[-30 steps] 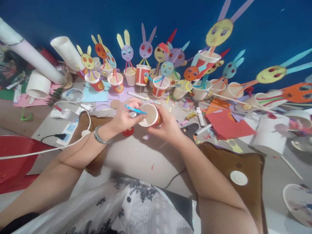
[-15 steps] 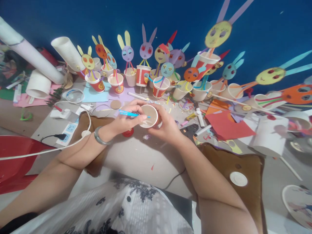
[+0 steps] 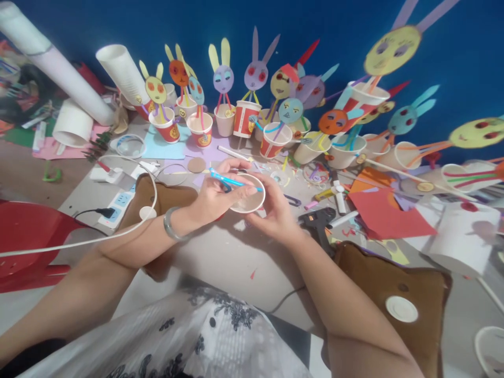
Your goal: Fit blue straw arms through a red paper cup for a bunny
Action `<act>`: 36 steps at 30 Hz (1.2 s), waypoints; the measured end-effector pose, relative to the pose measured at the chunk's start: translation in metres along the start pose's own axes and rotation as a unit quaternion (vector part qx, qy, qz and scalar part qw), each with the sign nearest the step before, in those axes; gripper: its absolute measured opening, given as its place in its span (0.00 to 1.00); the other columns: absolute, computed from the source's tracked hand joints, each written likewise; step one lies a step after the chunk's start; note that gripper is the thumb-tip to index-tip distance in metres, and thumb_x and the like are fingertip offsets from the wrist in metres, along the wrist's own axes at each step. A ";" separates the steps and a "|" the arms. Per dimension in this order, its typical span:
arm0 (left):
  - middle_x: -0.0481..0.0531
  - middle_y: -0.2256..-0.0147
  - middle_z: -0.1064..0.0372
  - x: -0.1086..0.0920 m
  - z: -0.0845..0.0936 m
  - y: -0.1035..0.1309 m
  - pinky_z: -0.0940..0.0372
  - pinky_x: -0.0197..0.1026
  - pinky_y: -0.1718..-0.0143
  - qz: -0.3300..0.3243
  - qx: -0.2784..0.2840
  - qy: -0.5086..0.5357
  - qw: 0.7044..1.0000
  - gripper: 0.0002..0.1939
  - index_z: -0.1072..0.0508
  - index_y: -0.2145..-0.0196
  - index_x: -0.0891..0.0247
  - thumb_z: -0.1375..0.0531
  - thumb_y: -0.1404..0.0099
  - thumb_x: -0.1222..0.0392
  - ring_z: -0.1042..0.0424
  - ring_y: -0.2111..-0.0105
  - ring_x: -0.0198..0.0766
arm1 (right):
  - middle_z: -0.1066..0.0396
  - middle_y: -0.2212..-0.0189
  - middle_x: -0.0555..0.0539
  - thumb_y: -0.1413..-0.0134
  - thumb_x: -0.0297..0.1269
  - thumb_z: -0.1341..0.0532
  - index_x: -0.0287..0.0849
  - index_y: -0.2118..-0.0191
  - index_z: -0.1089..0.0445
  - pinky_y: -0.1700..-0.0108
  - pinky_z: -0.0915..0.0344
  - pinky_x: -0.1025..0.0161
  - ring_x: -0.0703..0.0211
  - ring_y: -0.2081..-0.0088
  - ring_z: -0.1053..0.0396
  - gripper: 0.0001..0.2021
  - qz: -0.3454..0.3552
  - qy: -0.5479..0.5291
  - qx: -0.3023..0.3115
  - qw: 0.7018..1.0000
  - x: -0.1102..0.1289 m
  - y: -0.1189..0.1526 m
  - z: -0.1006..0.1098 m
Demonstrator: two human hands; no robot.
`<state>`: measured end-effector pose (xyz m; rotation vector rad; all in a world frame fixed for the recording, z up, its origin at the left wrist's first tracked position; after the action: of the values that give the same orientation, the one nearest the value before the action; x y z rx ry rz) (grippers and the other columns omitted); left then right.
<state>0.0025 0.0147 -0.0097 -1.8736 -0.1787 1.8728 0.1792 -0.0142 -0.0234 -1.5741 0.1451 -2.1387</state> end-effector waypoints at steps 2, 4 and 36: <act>0.56 0.49 0.29 -0.001 0.000 0.000 0.33 0.51 0.41 0.005 -0.006 0.001 1.000 0.19 0.20 0.63 0.60 0.33 0.35 0.41 0.28 0.46 0.44 | 0.36 0.35 0.41 0.48 0.52 0.28 0.55 0.35 0.40 0.33 0.35 0.42 0.41 0.35 0.35 0.37 -0.010 -0.010 0.000 1.000 0.000 0.000 -0.001; 0.56 0.48 0.29 -0.003 0.000 0.000 0.33 0.51 0.41 0.015 -0.009 0.000 1.000 0.19 0.20 0.62 0.60 0.34 0.35 0.40 0.28 0.46 0.44 | 0.36 0.34 0.41 0.49 0.53 0.28 0.55 0.35 0.40 0.33 0.35 0.42 0.41 0.34 0.35 0.38 -0.018 -0.017 0.001 1.000 0.000 0.000 -0.002; 0.59 0.48 0.28 0.003 0.006 -0.008 0.32 0.48 0.44 0.050 0.053 0.007 0.997 0.17 0.25 0.59 0.63 0.31 0.38 0.49 0.26 0.49 0.45 | 0.36 0.33 0.43 0.47 0.44 0.26 0.57 0.30 0.42 0.31 0.38 0.43 0.43 0.33 0.36 0.41 0.045 0.004 -0.023 0.999 -0.007 0.004 -0.005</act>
<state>-0.0012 0.0245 -0.0089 -1.8543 0.0185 1.8953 0.1776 -0.0158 -0.0325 -1.5544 0.2648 -2.0867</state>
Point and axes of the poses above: each hand's wrist, its own y-axis away from the middle knuckle, its own z-axis out of the back of the hand, x = y × z, the point moved 1 cm from there along -y, towards the middle knuckle
